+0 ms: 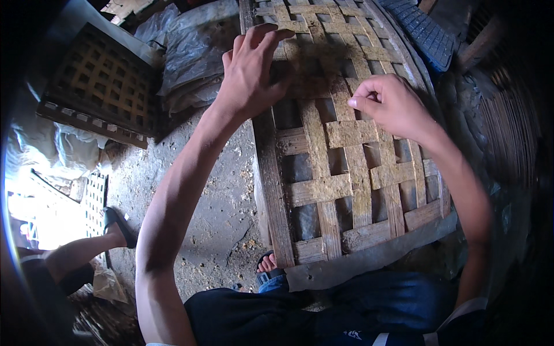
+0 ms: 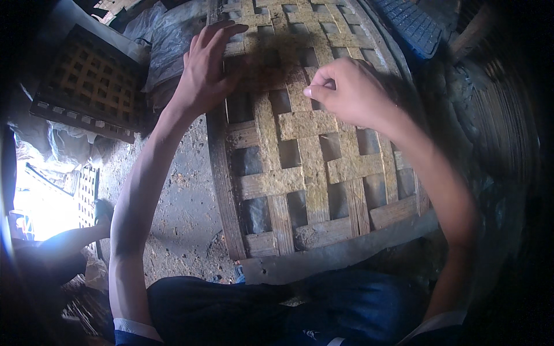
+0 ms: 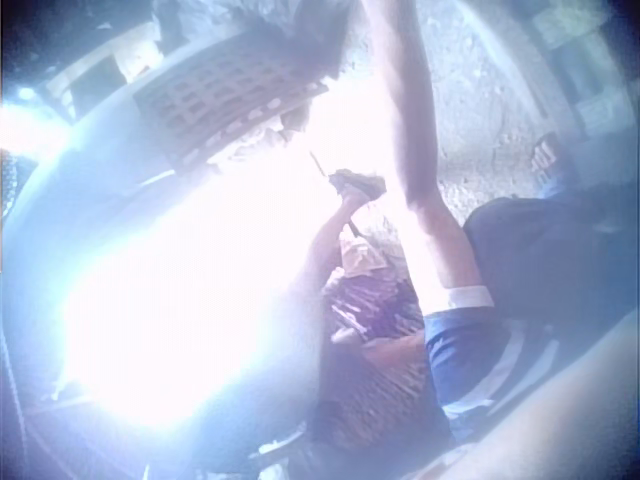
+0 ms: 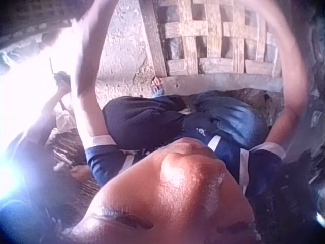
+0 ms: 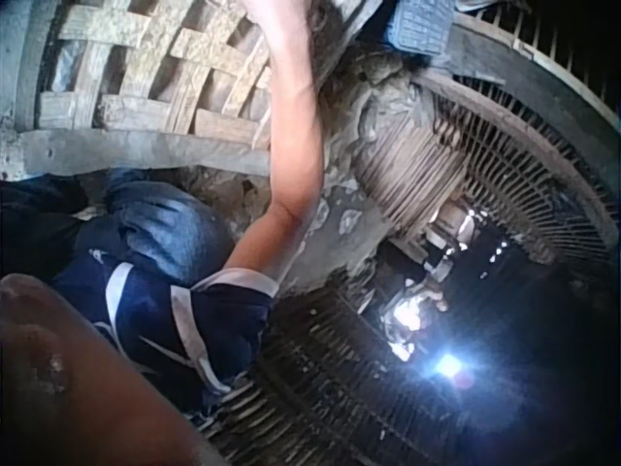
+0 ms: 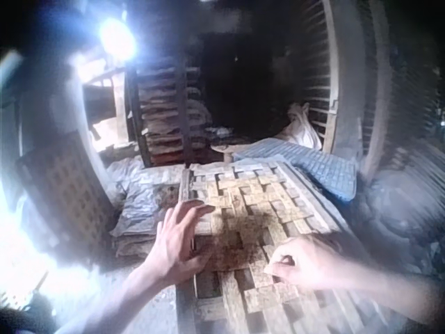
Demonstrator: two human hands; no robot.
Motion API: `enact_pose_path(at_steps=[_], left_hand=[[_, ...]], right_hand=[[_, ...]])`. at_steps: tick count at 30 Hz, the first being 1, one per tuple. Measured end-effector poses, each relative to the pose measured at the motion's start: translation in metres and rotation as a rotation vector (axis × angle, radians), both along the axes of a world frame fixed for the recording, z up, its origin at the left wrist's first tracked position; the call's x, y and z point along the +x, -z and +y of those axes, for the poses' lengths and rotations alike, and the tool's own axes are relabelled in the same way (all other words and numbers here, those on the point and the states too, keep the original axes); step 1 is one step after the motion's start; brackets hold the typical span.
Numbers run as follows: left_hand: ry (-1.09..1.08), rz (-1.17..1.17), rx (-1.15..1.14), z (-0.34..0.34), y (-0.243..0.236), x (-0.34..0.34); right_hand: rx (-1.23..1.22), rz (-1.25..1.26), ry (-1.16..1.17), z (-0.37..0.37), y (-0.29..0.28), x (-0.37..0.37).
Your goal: The person weaves thin strips of material into a wooden lattice frame by hand, interlacing them to form a grid pattern. The person repeatedly picks up strips and threads them through the frame, adjusting and pressing them into place.
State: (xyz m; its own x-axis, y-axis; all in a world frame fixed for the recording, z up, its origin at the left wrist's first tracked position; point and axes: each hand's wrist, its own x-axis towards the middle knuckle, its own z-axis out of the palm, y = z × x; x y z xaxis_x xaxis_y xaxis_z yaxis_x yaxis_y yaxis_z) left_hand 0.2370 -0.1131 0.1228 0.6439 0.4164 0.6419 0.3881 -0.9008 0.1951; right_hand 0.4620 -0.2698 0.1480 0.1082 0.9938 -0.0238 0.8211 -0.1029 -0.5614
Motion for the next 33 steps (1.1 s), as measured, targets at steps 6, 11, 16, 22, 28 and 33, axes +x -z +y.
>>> enact_pose_path(at_steps=[6, 11, 16, 22, 28, 33], left_hand=[[-0.002, 0.011, -0.044, 0.003, 0.007, -0.001], [-0.022, 0.052, -0.016, -0.001, 0.008, -0.001], [-0.044, 0.124, -0.057, -0.006, 0.005, -0.002], [-0.091, 0.171, -0.05, -0.006, 0.008, -0.002], [-0.08, 0.133, -0.036, -0.008, 0.004, 0.004], [0.087, -0.067, 0.095, -0.012, -0.023, 0.006]], right_hand=[[0.095, 0.012, -0.027, 0.0, 0.003, -0.003], [0.194, 0.125, -0.066, 0.013, 0.011, 0.014], [0.125, 0.352, 0.03, 0.033, 0.014, 0.02], [0.258, 0.473, 0.117, 0.038, -0.007, 0.026], [0.412, 0.889, 0.13, 0.051, -0.026, 0.07], [0.703, 0.951, 0.122, 0.039, -0.062, 0.042]])
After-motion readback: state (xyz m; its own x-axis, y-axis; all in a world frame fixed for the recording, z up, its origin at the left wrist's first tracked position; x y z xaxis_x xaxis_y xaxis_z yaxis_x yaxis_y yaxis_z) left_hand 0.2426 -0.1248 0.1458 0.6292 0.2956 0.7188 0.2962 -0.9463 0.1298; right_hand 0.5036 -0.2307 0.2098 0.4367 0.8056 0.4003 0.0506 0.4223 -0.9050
